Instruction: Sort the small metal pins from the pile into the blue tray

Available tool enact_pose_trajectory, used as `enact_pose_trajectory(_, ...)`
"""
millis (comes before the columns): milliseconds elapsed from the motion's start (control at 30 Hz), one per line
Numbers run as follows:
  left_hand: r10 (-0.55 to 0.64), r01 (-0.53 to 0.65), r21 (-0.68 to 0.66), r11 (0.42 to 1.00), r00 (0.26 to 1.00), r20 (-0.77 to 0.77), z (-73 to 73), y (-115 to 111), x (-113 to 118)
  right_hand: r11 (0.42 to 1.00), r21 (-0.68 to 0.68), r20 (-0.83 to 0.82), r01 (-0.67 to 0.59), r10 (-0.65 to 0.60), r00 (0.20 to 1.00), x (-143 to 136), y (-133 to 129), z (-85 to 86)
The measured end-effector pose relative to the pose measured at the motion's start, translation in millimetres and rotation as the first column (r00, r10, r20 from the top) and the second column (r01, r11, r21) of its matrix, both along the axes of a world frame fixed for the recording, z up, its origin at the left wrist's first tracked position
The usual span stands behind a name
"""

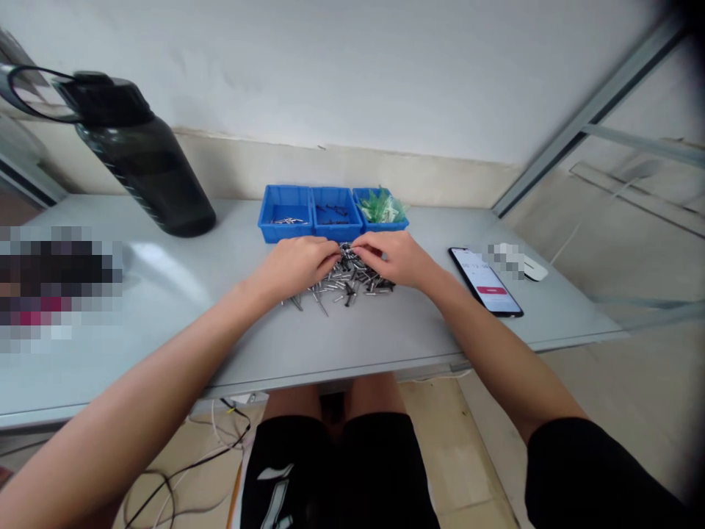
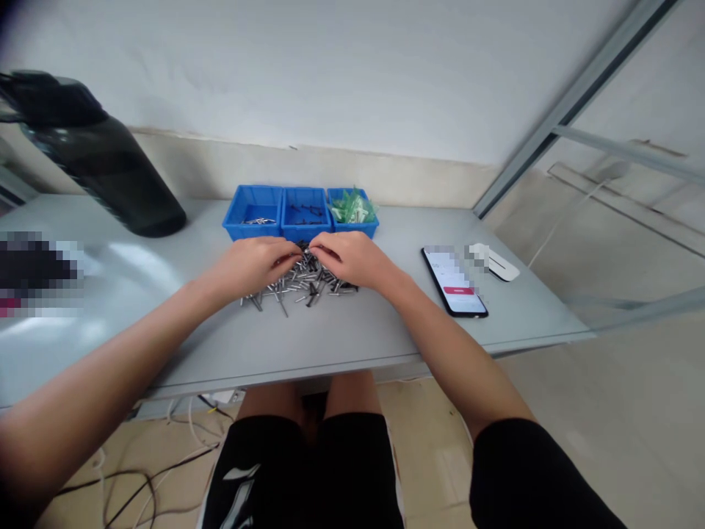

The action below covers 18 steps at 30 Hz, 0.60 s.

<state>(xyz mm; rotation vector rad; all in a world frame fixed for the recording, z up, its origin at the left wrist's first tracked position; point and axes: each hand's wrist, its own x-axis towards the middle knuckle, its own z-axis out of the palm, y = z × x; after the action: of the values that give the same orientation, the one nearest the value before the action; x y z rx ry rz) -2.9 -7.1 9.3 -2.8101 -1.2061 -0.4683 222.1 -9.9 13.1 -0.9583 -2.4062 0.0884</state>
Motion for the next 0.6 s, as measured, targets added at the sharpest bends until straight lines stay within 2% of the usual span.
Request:
enact_pose_trajectory(300, 0.056, -0.069, 0.104, 0.992, 0.991, 0.118, 0.1, 4.1, -2.1, 0.995, -0.064, 0.034, 0.072, -0.07, 0.997, 2.1, 4.1, 1.1)
enact_pose_trajectory(467, -0.024, -0.004, 0.161, 0.987, 0.985, 0.171, -1.7, 3.2, -1.5, 0.983, -0.168, 0.097, 0.071, -0.055, 0.994, 0.6, 5.2, 0.6)
enact_pose_trajectory(600, -0.101, 0.073, 0.187, 0.98, 0.985, 0.141, -2.2, 2.6, -0.9, 0.973, -0.227, 0.152, 0.048, -0.014, 0.988, -1.1, 2.9, -0.4)
